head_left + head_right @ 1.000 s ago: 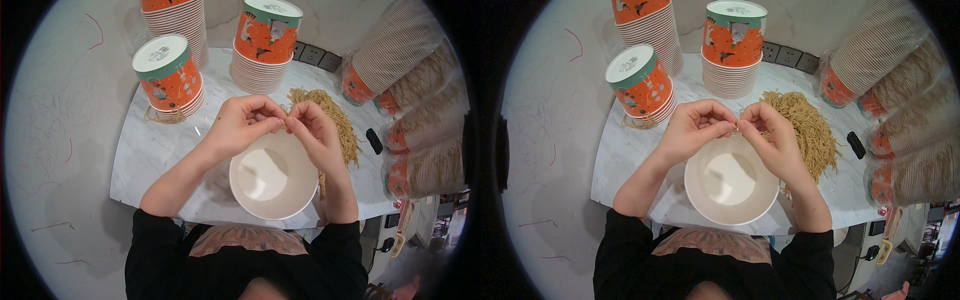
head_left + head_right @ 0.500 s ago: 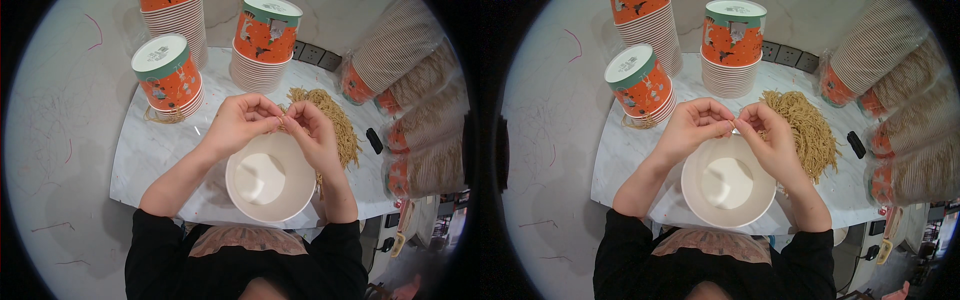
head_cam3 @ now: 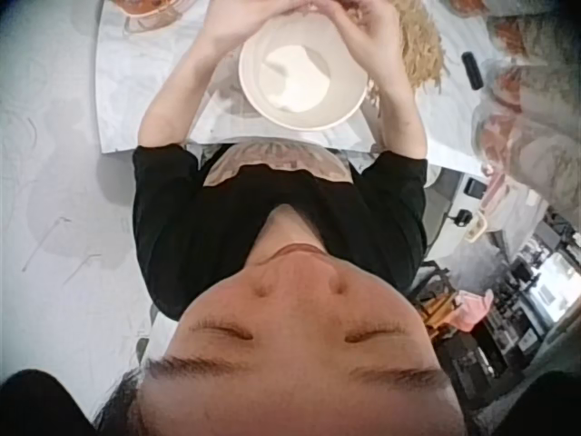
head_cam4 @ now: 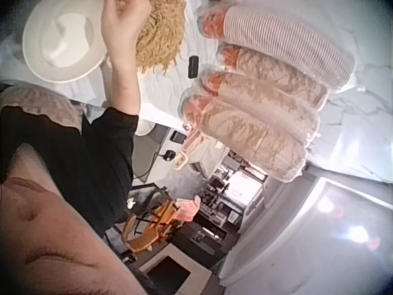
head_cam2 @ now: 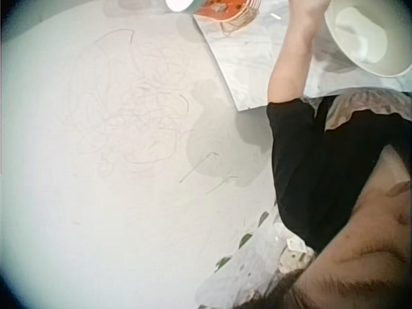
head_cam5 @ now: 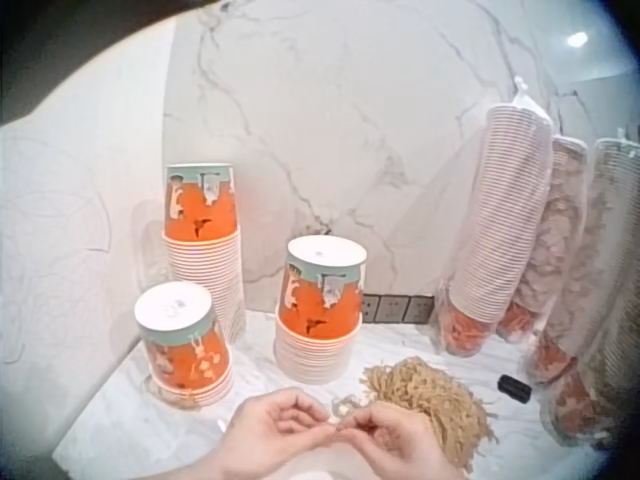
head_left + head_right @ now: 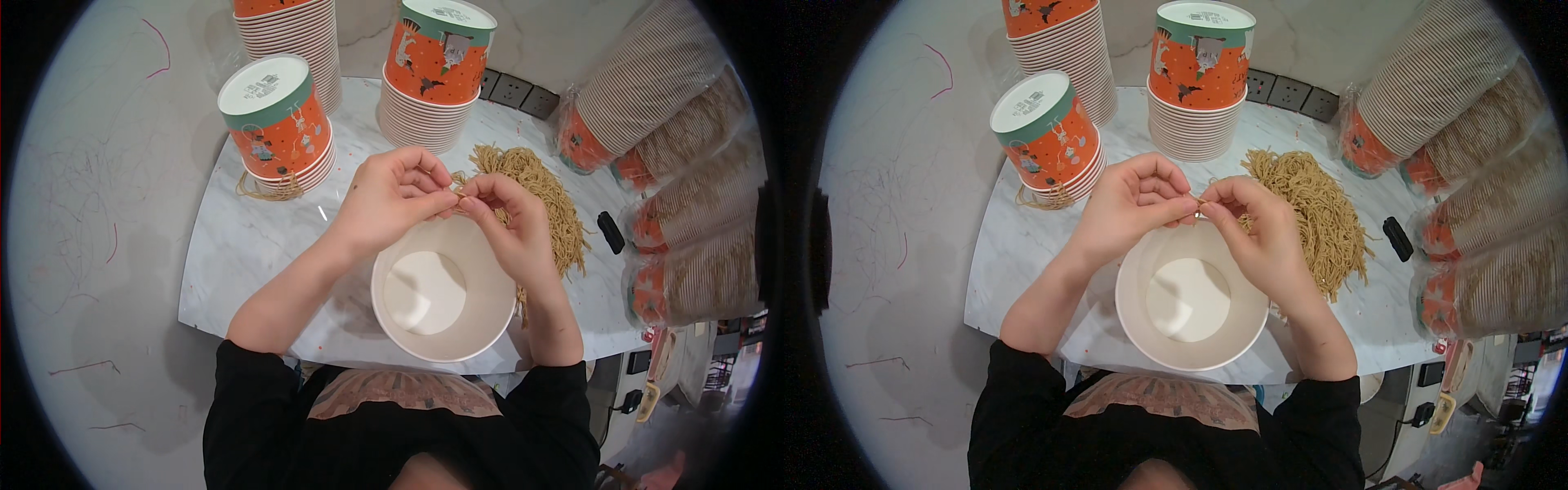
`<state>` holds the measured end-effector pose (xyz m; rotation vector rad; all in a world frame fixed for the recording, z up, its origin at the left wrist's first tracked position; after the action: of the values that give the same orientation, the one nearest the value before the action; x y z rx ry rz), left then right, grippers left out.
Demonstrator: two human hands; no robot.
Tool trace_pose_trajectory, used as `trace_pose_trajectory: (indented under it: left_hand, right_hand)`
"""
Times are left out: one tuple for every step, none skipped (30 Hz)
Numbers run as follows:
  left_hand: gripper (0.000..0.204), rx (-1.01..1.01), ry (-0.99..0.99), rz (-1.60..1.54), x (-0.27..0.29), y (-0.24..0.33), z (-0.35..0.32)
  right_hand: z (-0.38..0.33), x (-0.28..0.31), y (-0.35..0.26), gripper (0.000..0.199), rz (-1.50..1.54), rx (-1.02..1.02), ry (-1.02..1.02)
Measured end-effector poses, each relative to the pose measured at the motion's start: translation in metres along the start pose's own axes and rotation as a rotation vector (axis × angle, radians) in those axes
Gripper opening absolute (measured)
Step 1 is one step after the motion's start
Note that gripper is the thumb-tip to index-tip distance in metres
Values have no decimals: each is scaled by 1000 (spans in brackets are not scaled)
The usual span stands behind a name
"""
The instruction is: Tying decorative or functional strings onto printed paper buckets.
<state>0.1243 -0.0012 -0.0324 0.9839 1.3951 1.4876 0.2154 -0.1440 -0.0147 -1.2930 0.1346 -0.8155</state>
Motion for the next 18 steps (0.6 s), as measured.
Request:
trace_pose_trajectory:
  left_hand:
    - [14,9,-30,7,0,1,0]
    - [14,9,-30,7,2,-1,1]
    - [12,-23,-43,23,4,-2,2]
    - [10,-55,-56,40,4,-1,2]
    - [10,-55,-55,40,5,-1,1]
    - [8,-34,-76,83,4,0,0]
    - [6,-13,-96,125,2,1,-1]
    - [6,-13,-97,124,2,2,-2]
    - [5,-8,-93,178,2,3,-3]
    - [6,-3,-89,231,2,4,-4]
    - [6,-3,-91,230,1,6,-4]
    - [6,13,-92,230,2,8,-6]
    - [7,29,-93,230,3,9,-7]
    - [7,30,-92,231,3,7,-6]
    - [8,37,-96,209,4,4,-5]
    - [10,44,-100,187,4,1,-4]
    - [10,43,-99,187,5,1,-3]
    - [11,59,-117,100,5,0,-3]
  right_hand:
    - [0,-1,3,10,93,-35,-27]
    - [1,-3,6,10,186,-70,-53]
    - [1,-2,7,10,186,-69,-54]
    - [1,-4,11,10,293,-136,-109]
    - [1,-8,13,10,401,-202,-164]
    - [1,-8,13,10,400,-203,-163]
    - [0,-9,13,11,471,-245,-175]
    - [-1,-11,14,11,542,-288,-185]
    - [-1,-10,14,11,542,-288,-184]
    - [-1,-9,15,11,522,-299,-171]
    - [-1,-8,16,10,503,-309,-156]
    - [-1,-10,16,10,505,-308,-158]
    - [-1,-9,12,10,435,-245,-147]
    - [0,-9,9,9,366,-182,-135]
    - [0,-10,9,9,365,-182,-135]
    - [1,-10,7,9,324,-129,-114]
    - [1,-10,4,9,282,-75,-93]
    - [1,-10,3,9,283,-76,-93]
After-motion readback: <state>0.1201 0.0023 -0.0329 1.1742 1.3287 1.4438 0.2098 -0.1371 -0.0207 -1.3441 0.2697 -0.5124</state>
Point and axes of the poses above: each hand's wrist, its own z-axis towards the middle knuckle, its own x-axis out of the back of the hand, y = z × x, the point moved 6 cm from there along z, towards the middle knuckle, and after that the axes turned 6 degrees about z, right-handed, at the moved point
